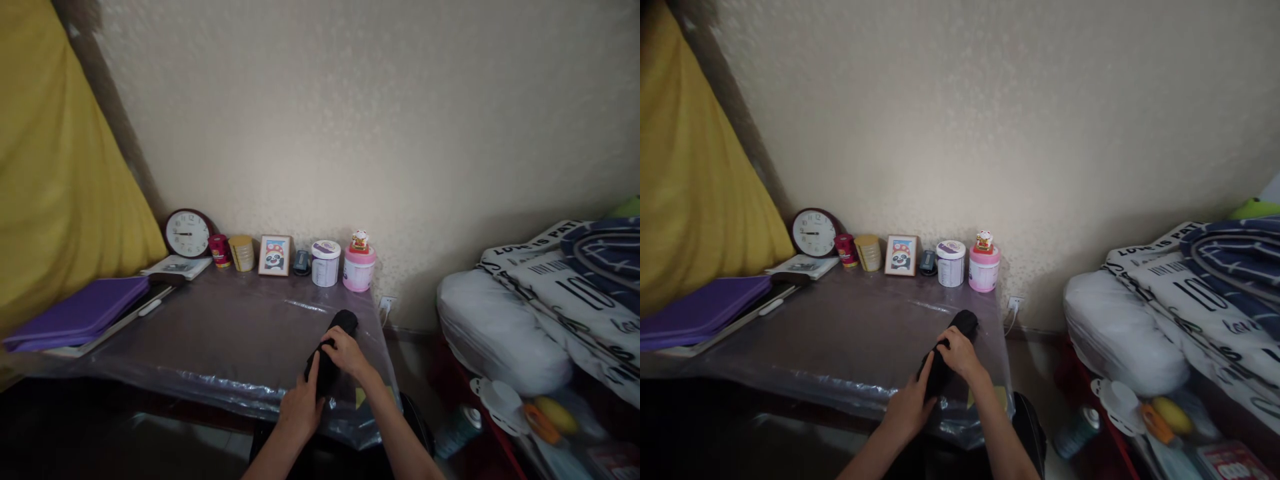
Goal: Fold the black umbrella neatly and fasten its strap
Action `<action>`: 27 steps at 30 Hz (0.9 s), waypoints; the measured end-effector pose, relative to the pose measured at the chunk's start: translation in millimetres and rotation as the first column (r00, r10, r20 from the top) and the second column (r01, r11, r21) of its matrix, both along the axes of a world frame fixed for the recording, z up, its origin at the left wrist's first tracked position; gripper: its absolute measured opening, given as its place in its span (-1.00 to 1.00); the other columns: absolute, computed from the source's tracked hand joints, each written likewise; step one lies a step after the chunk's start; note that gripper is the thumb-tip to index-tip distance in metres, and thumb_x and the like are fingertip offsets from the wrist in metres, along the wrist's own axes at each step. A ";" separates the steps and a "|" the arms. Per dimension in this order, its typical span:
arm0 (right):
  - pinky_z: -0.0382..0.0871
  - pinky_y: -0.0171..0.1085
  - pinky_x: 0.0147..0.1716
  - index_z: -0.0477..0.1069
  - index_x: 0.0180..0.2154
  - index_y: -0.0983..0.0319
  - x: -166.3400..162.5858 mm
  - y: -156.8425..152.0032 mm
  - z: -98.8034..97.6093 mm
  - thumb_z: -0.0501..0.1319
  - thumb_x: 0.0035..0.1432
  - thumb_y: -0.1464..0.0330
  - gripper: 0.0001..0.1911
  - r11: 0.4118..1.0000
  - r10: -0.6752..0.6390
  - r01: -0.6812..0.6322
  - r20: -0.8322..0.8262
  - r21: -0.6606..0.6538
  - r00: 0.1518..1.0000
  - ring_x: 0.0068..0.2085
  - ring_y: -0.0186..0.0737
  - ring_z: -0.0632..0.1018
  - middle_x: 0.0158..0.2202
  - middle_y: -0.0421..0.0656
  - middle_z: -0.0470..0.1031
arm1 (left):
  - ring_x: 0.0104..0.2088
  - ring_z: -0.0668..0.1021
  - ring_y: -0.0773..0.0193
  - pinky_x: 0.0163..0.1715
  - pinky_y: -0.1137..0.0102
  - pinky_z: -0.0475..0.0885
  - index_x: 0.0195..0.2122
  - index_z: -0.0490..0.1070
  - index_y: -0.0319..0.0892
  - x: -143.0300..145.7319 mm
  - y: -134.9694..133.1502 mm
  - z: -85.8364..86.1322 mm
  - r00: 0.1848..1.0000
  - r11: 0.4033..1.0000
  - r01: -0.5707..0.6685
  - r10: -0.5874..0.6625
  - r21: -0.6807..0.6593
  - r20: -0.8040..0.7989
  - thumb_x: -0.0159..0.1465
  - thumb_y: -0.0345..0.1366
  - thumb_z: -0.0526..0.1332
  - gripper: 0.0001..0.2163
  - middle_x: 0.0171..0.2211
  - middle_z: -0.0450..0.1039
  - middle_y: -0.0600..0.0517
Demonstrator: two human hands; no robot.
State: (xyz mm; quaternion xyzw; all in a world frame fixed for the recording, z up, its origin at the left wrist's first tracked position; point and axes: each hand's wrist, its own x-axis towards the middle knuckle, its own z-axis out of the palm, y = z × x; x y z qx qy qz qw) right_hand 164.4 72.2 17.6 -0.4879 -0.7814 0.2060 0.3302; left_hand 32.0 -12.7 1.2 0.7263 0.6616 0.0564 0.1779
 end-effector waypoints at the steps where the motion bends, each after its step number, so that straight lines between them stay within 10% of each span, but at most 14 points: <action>1: 0.31 -0.33 -0.29 0.40 -0.41 0.21 -0.2 0.1 -1.1 0.11 -0.03 0.48 -0.88 1.000 -0.001 0.001 -0.050 0.001 0.999 -0.33 -0.32 0.43 -0.35 -0.19 0.37 | -0.24 0.50 0.12 -0.32 0.37 0.29 0.22 -0.43 -0.03 -0.8 0.2 -2.0 1.000 1.000 0.003 -0.003 0.007 0.006 0.18 -0.31 0.05 -0.31 -0.07 0.31 -0.16; 9: 0.24 -0.40 -0.54 0.35 -0.48 0.24 42.8 -31.8 -11.8 0.07 0.08 0.17 -0.71 0.969 -0.156 0.061 -0.407 -0.238 0.900 -0.55 -0.38 0.35 -0.58 -0.28 0.32 | -0.24 0.50 0.18 -0.32 0.41 0.28 0.21 -0.46 -0.04 -5.5 -0.9 -5.3 0.998 0.999 0.035 -0.035 -0.002 0.044 0.21 -0.31 0.00 -0.34 -0.10 0.34 -0.12; 13: 0.26 -0.35 -0.43 0.39 -0.52 0.24 56.3 -44.6 -15.1 0.06 0.08 0.15 -0.67 0.957 -0.290 0.271 -0.311 -0.105 0.905 -0.45 -0.30 0.39 -0.54 -0.21 0.39 | -0.25 0.50 0.19 -0.31 0.40 0.29 0.21 -0.46 -0.02 -5.4 -1.9 -6.2 0.999 1.000 0.025 -0.025 0.006 0.047 0.21 -0.30 0.01 -0.33 -0.10 0.34 -0.11; 20: 0.26 -0.26 -0.14 0.43 -0.33 0.17 39.3 -37.6 -14.7 0.02 0.08 0.38 -0.78 0.978 -0.127 0.171 -0.312 0.117 0.942 -0.20 -0.22 0.43 -0.28 -0.15 0.46 | -0.20 0.50 0.19 -0.27 0.40 0.32 0.22 -0.43 0.00 -12.4 0.4 -7.2 0.988 0.999 0.052 -0.053 0.008 0.144 0.17 -0.39 0.03 -0.31 -0.10 0.37 -0.09; 27: 0.33 -0.28 -0.38 0.42 -0.39 0.23 61.8 -36.7 -53.0 0.04 -0.02 0.33 -0.79 0.905 -0.422 0.383 -0.518 -0.186 0.744 -0.44 -0.25 0.44 -0.44 -0.17 0.45 | -0.60 0.49 0.35 -0.61 0.47 0.37 0.22 -0.40 -0.04 -37.6 15.4 -0.8 0.699 0.906 0.036 0.280 -0.423 0.658 0.24 -0.12 -0.09 -0.41 -0.57 0.37 0.14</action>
